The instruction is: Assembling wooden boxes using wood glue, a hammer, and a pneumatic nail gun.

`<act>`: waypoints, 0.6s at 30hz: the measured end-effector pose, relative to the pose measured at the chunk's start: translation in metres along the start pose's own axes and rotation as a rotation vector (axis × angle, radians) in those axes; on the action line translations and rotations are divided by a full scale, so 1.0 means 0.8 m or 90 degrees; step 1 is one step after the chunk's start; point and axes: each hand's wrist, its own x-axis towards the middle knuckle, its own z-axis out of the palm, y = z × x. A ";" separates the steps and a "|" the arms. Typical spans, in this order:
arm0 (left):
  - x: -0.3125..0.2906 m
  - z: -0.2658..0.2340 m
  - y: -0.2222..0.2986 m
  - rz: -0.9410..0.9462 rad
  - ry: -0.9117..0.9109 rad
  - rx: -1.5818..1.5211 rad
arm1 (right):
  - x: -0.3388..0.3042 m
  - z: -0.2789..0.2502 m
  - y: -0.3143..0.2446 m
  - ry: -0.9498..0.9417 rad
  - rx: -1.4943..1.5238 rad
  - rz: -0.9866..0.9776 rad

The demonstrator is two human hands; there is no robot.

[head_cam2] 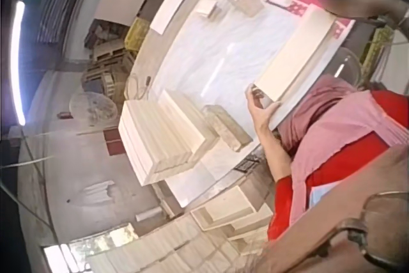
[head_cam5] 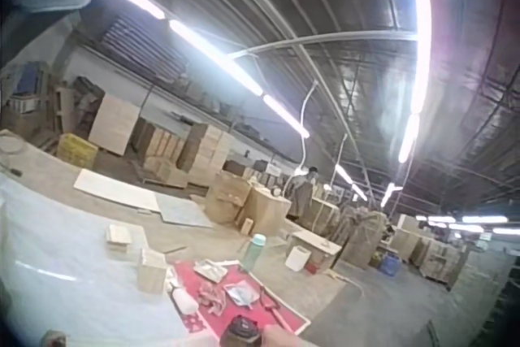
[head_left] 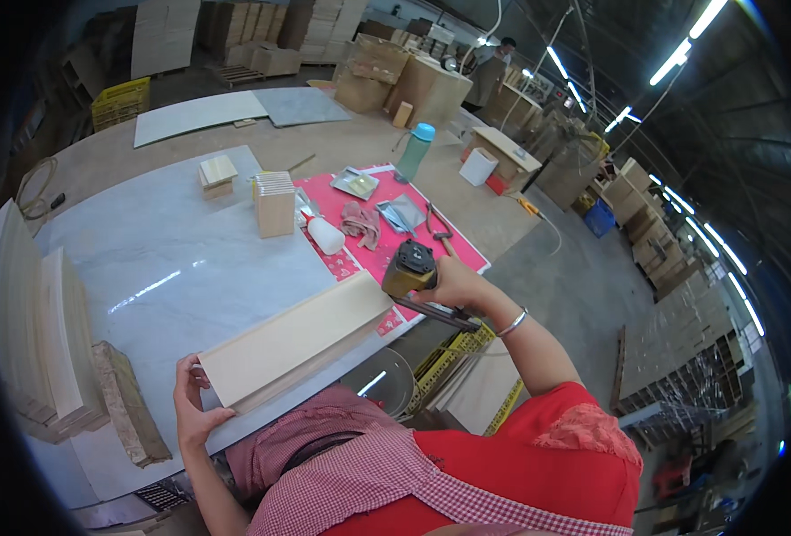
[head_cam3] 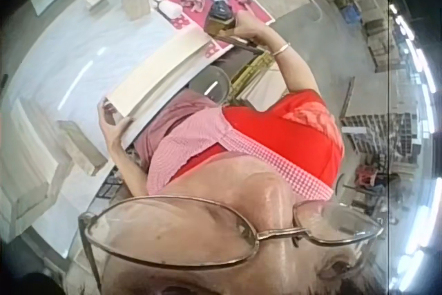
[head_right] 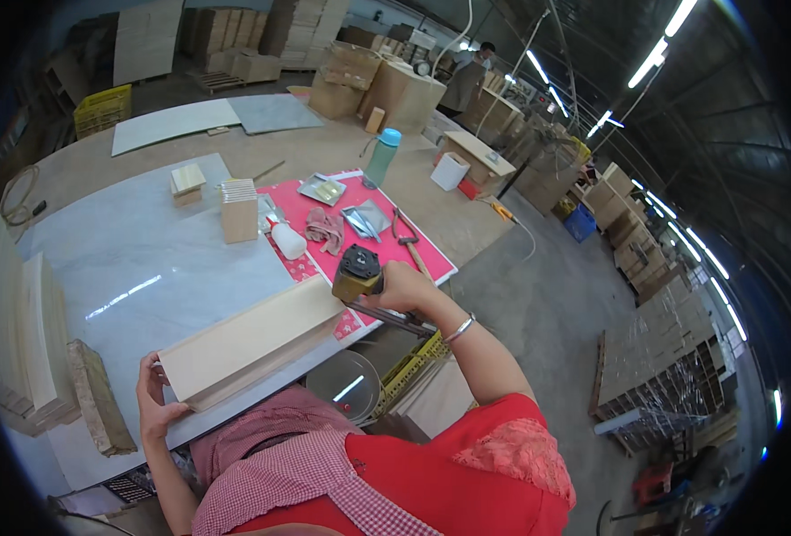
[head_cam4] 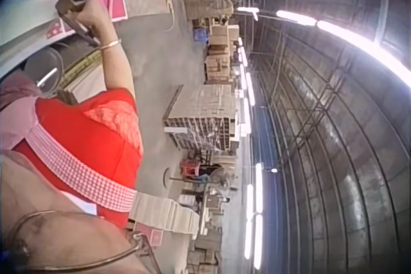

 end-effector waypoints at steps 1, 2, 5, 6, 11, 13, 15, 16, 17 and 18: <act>0.001 0.002 -0.001 -0.006 -0.008 -0.002 | 0.000 0.000 0.002 0.003 0.016 -0.007; 0.002 0.003 -0.001 -0.005 -0.006 -0.009 | 0.000 0.001 0.003 -0.001 0.019 0.004; 0.003 0.006 -0.002 -0.011 -0.010 -0.024 | 0.000 -0.002 0.003 -0.003 0.036 -0.015; 0.002 0.007 -0.001 -0.003 -0.003 -0.035 | 0.001 -0.003 0.003 -0.007 0.039 -0.004; 0.004 0.012 -0.005 0.016 0.013 -0.068 | -0.006 -0.006 -0.017 -0.035 -0.013 0.029; 0.004 0.012 -0.007 0.020 0.023 -0.078 | -0.011 -0.019 -0.031 -0.045 -0.028 0.064; 0.003 0.006 -0.009 0.024 0.005 -0.062 | -0.015 -0.014 -0.036 -0.043 -0.001 0.049; 0.003 0.005 -0.010 0.028 -0.006 -0.055 | -0.018 -0.011 -0.038 -0.032 0.034 0.040; 0.002 0.006 -0.010 0.028 0.000 -0.061 | -0.019 -0.011 -0.039 -0.020 0.069 0.032; 0.002 0.009 -0.010 0.031 0.009 -0.060 | -0.016 -0.013 -0.038 -0.023 0.061 0.030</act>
